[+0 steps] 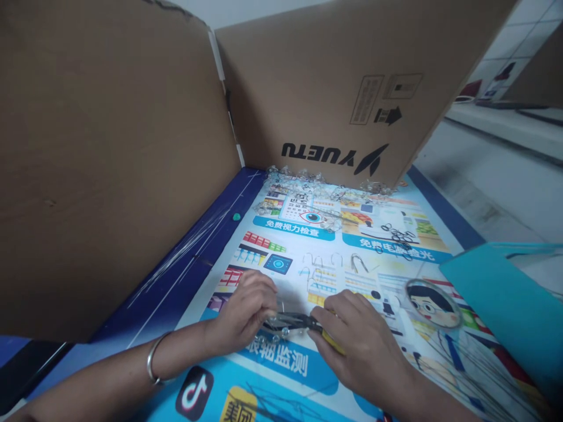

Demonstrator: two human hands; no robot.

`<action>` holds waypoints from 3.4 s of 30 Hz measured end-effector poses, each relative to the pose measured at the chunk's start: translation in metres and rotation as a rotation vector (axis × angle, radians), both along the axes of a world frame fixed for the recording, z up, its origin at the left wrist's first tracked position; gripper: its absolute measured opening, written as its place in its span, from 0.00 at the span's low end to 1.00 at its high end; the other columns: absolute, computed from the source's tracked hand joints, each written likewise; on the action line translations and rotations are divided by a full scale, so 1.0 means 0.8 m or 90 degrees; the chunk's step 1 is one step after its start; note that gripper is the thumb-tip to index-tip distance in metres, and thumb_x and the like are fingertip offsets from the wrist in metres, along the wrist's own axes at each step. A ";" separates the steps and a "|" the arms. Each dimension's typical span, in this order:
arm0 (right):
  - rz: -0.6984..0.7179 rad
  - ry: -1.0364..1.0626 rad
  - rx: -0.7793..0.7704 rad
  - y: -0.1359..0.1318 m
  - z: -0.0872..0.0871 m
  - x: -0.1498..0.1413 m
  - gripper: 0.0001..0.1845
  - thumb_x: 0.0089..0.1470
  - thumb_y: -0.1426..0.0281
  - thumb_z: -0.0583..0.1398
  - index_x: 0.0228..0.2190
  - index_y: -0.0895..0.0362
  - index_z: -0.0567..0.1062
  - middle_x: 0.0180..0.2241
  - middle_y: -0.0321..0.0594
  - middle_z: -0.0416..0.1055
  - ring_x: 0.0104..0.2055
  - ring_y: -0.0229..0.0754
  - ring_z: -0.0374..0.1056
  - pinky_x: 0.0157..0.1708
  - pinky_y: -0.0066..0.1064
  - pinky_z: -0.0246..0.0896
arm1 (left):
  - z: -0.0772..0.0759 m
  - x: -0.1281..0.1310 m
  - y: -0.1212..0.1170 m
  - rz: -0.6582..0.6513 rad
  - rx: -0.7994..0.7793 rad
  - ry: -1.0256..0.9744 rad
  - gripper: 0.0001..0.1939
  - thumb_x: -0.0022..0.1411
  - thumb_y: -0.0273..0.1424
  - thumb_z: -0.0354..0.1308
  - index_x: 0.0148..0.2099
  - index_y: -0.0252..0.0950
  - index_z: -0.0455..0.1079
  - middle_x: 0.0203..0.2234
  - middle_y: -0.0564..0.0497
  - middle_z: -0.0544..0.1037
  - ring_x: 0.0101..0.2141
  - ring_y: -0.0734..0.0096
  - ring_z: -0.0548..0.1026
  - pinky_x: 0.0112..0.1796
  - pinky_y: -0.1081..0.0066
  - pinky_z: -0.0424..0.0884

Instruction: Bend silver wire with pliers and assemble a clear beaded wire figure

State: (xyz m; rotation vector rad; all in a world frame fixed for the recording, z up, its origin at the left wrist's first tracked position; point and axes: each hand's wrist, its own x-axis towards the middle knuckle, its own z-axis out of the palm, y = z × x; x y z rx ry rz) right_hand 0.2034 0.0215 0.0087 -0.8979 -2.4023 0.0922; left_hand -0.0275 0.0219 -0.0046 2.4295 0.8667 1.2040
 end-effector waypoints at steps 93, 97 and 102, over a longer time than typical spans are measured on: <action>0.050 -0.016 -0.131 -0.007 0.006 0.004 0.07 0.54 0.68 0.54 0.32 0.56 0.71 0.26 0.39 0.65 0.29 0.40 0.59 0.28 0.31 0.52 | 0.009 -0.002 -0.002 -0.091 0.048 0.009 0.10 0.67 0.31 0.44 0.34 0.36 0.63 0.26 0.50 0.73 0.37 0.65 0.71 0.42 0.59 0.63; 0.062 -0.030 -0.159 -0.006 0.010 0.007 0.08 0.54 0.67 0.54 0.30 0.55 0.71 0.25 0.38 0.65 0.29 0.40 0.60 0.27 0.29 0.52 | 0.012 -0.003 -0.001 -0.125 0.043 0.042 0.11 0.67 0.31 0.43 0.34 0.36 0.63 0.25 0.50 0.73 0.37 0.65 0.71 0.42 0.60 0.63; 0.053 -0.010 -0.171 -0.005 0.008 0.008 0.08 0.54 0.67 0.54 0.33 0.55 0.72 0.27 0.39 0.67 0.30 0.40 0.62 0.28 0.30 0.54 | 0.014 -0.003 0.004 -0.123 0.012 0.006 0.10 0.67 0.32 0.44 0.36 0.36 0.64 0.26 0.50 0.73 0.37 0.66 0.71 0.42 0.61 0.64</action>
